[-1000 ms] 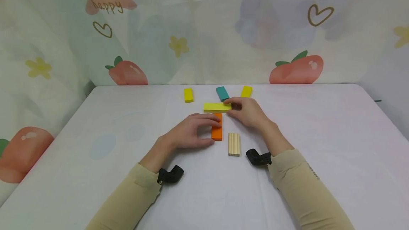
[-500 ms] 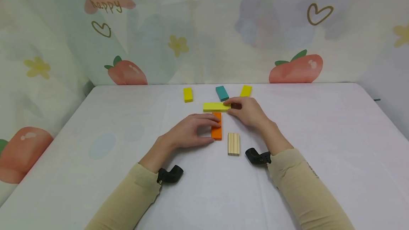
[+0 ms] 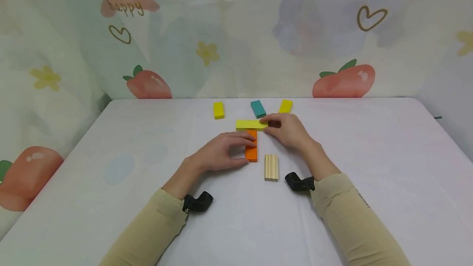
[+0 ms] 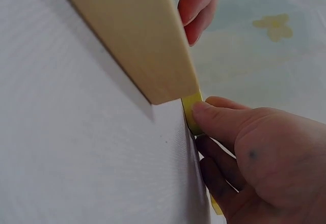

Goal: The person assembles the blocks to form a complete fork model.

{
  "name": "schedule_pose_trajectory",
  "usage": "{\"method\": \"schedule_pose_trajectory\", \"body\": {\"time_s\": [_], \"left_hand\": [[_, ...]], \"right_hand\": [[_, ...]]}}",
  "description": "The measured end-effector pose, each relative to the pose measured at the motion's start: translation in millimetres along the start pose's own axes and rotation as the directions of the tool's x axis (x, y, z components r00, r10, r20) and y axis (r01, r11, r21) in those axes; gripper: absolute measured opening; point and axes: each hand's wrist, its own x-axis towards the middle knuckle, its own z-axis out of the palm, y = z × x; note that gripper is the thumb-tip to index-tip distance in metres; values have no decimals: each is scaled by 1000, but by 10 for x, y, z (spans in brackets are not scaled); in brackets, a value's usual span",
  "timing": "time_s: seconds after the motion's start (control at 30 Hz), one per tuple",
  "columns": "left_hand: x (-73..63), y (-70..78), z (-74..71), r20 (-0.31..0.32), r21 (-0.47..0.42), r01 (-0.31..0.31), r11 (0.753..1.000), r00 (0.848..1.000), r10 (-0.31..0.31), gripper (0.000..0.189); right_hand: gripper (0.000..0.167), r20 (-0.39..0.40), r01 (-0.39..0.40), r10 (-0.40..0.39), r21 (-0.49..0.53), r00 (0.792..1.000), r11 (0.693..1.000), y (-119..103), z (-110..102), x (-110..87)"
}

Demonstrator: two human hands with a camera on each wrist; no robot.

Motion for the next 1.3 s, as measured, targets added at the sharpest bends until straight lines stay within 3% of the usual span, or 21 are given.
{"method": "schedule_pose_trajectory", "body": {"time_s": [1.3], "left_hand": [[21, 6, -8, 5, -2, 1, 1000, 1000, -1, 39]], "right_hand": [[32, -1, 5, -5, 5, 1000, 1000, -15, 0, -18]]}}
